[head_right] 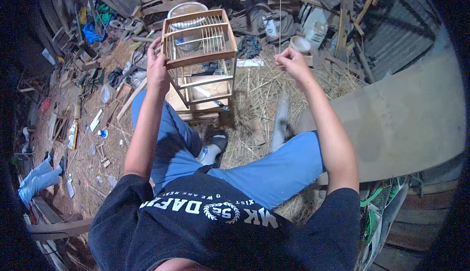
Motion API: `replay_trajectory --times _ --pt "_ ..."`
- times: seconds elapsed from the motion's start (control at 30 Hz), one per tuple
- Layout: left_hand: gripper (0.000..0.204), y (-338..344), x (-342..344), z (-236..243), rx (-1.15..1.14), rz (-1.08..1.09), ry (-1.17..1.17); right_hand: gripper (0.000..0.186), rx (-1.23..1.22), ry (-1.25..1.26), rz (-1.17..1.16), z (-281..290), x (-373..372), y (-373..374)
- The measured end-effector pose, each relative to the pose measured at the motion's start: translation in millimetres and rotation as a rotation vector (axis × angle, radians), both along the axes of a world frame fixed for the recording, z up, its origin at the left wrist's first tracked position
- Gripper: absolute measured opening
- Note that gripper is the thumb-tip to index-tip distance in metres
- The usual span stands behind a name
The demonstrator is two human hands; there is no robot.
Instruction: The person whittles a thin wooden stick with a knife and then threads it through holes in a small wooden cage frame.
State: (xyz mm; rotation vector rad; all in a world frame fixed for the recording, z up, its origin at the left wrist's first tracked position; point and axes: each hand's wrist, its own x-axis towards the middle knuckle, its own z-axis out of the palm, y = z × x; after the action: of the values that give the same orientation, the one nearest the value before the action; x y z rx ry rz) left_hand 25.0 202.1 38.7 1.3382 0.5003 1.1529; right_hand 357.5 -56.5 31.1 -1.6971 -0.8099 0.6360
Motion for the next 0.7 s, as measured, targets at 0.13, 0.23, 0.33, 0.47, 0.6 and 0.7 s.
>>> replay_trajectory --times 0.13,0.23,0.33,0.47,0.6,0.7 --pt "0.057 14 -22 -14 0.039 0.011 0.029 0.01 -0.003 -0.061 0.019 -6 -8 8" --pt "0.051 26 -37 -26 0.057 0.059 0.128 0.013 0.059 -0.153 0.048 -12 -11 12" --pt "0.042 26 -38 -30 -0.019 0.028 0.002 0.015 0.129 -0.291 0.058 -18 -23 20" --pt "0.038 36 -52 -33 0.073 0.065 0.024 0.015 0.132 -0.392 0.093 -18 -67 28" --pt "0.035 48 -58 -48 0.084 0.08 0.011 0.014 0.134 -0.392 0.111 -27 -102 33" --pt "0.035 55 -69 -62 -0.035 0.077 0.018 0.014 0.086 -0.392 0.082 -35 -123 31"
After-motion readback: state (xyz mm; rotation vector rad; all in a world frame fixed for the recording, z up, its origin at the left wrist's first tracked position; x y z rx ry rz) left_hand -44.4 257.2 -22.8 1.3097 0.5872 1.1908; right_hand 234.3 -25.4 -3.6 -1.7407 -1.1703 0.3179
